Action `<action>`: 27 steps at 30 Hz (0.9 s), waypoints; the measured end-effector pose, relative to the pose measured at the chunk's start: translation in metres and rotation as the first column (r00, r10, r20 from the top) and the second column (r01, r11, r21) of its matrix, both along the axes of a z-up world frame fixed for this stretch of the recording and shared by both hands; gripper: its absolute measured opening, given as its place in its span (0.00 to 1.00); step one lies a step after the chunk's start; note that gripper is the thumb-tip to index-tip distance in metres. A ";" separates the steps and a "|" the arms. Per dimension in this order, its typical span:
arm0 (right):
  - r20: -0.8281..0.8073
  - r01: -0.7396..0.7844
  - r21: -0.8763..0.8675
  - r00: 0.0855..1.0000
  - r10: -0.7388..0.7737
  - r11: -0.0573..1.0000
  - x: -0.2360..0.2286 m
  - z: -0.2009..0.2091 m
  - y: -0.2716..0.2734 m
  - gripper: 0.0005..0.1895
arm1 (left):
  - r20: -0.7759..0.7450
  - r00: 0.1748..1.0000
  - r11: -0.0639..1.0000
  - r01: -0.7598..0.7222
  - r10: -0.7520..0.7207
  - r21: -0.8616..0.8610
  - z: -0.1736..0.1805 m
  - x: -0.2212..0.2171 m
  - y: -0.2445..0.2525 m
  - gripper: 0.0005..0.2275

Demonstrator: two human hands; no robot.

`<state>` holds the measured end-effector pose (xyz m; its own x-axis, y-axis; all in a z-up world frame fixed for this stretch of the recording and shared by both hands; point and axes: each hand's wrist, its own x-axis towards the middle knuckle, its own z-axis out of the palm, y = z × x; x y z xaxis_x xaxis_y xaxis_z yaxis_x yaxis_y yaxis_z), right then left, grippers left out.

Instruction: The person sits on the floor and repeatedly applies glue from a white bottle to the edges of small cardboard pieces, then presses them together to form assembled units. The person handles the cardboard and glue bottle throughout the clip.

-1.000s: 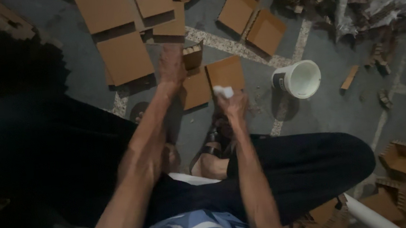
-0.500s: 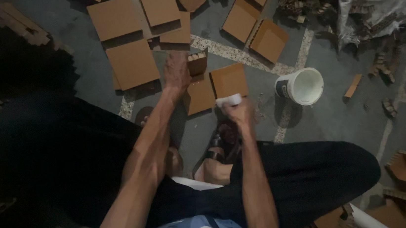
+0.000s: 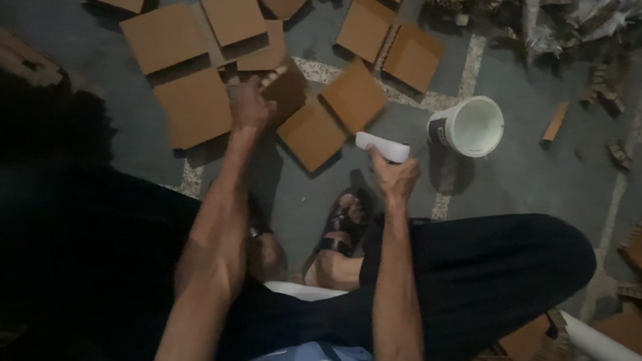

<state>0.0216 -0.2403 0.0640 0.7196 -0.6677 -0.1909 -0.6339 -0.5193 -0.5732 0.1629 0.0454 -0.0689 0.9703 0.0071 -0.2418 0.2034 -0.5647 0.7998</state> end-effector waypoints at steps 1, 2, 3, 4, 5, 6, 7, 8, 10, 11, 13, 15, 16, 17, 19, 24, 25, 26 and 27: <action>-0.007 0.017 0.016 1.000 -0.017 1.000 -0.001 -0.002 -0.001 0.29 | 0.083 0.996 1.000 -0.011 0.011 -0.001 -0.004 0.000 0.002 0.23; 0.017 0.003 0.022 1.000 -0.003 1.000 -0.002 -0.003 -0.002 0.28 | 0.167 0.986 1.000 -0.021 0.021 -0.005 -0.006 -0.001 0.001 0.25; 0.040 -0.012 0.028 0.999 0.011 1.000 -0.002 -0.004 -0.003 0.27 | 0.250 0.968 1.000 -0.029 0.031 -0.010 -0.005 -0.002 -0.001 0.26; 0.063 -0.031 0.033 0.998 0.029 0.999 -0.002 -0.004 -0.003 0.27 | 0.220 0.975 1.000 -0.023 0.020 0.013 -0.002 -0.004 -0.004 0.26; 0.093 -0.043 0.008 0.995 0.042 0.999 -0.003 -0.004 -0.004 0.26 | 0.189 0.982 0.999 -0.017 0.010 0.036 0.003 -0.009 -0.007 0.26; 0.124 -0.058 -0.019 0.990 0.060 0.998 -0.002 -0.003 -0.003 0.26 | 0.159 0.987 0.998 -0.014 0.004 0.059 0.011 -0.011 -0.008 0.26; 0.154 -0.073 -0.045 0.985 0.079 0.996 -0.002 -0.001 -0.003 0.25 | 0.225 0.974 0.983 -0.058 0.018 0.172 0.019 -0.011 -0.012 0.29; 0.129 -0.029 0.006 0.991 0.028 1.000 -0.001 0.000 -0.002 0.25 | 0.288 0.957 0.953 -0.109 0.024 0.282 0.028 -0.008 -0.019 0.33; 0.069 0.060 0.103 0.995 -0.067 0.993 0.000 0.005 -0.001 0.24 | 0.246 0.969 0.917 -0.128 0.034 0.378 0.043 0.006 -0.019 0.33; 0.129 0.037 0.086 0.990 -0.048 0.996 0.002 0.008 -0.001 0.24 | 0.139 0.989 0.926 -0.091 0.043 0.365 0.046 0.020 -0.015 0.31; 0.244 0.001 0.040 0.970 -0.010 0.999 0.002 0.015 -0.003 0.23 | 0.276 0.961 0.875 -0.117 -0.020 0.471 0.044 0.048 -0.004 0.30; 0.317 -0.012 0.012 0.949 0.008 1.000 0.006 0.020 -0.004 0.28 | 0.441 0.886 0.768 -0.183 -0.141 0.613 0.030 0.079 0.025 0.34; 0.354 -0.012 -0.003 0.935 0.012 1.000 0.007 0.022 -0.006 0.30 | 0.390 0.907 0.737 -0.153 -0.161 0.659 0.021 0.097 0.042 0.35; 0.336 -0.003 0.011 0.942 -0.001 1.000 0.009 0.023 -0.010 0.29 | 0.447 0.859 0.706 -0.154 -0.250 0.691 0.011 0.108 0.062 0.33; 0.292 0.027 0.034 0.956 -0.036 0.999 0.007 0.025 -0.022 0.28 | 0.372 0.873 0.664 -0.077 -0.316 0.744 -0.007 0.125 0.109 0.22; 0.334 0.235 -0.168 0.927 -0.169 0.957 0.000 0.033 -0.089 0.27 | 0.387 0.822 0.584 -0.084 -0.417 0.807 -0.038 0.146 0.173 0.07; 0.344 0.296 -0.233 0.916 -0.206 0.926 0.000 0.035 -0.106 0.27 | 0.300 0.832 0.536 -0.003 -0.468 0.844 -0.042 0.149 0.176 0.07; 0.399 0.341 -0.209 0.885 -0.238 0.917 0.003 0.037 -0.125 0.25 | 0.205 0.833 0.475 0.077 -0.514 0.877 -0.043 0.152 0.182 0.07; 0.452 0.383 -0.183 0.850 -0.269 0.905 0.008 0.038 -0.145 0.22 | 0.109 0.826 0.409 0.156 -0.553 0.899 -0.043 0.155 0.186 0.08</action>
<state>0.0292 -0.3849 0.1021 0.4249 -0.8605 0.2809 -0.5315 -0.4884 -0.6921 0.3183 0.2316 -0.1123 0.9335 -0.3584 0.0092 -0.3533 -0.9240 -0.1462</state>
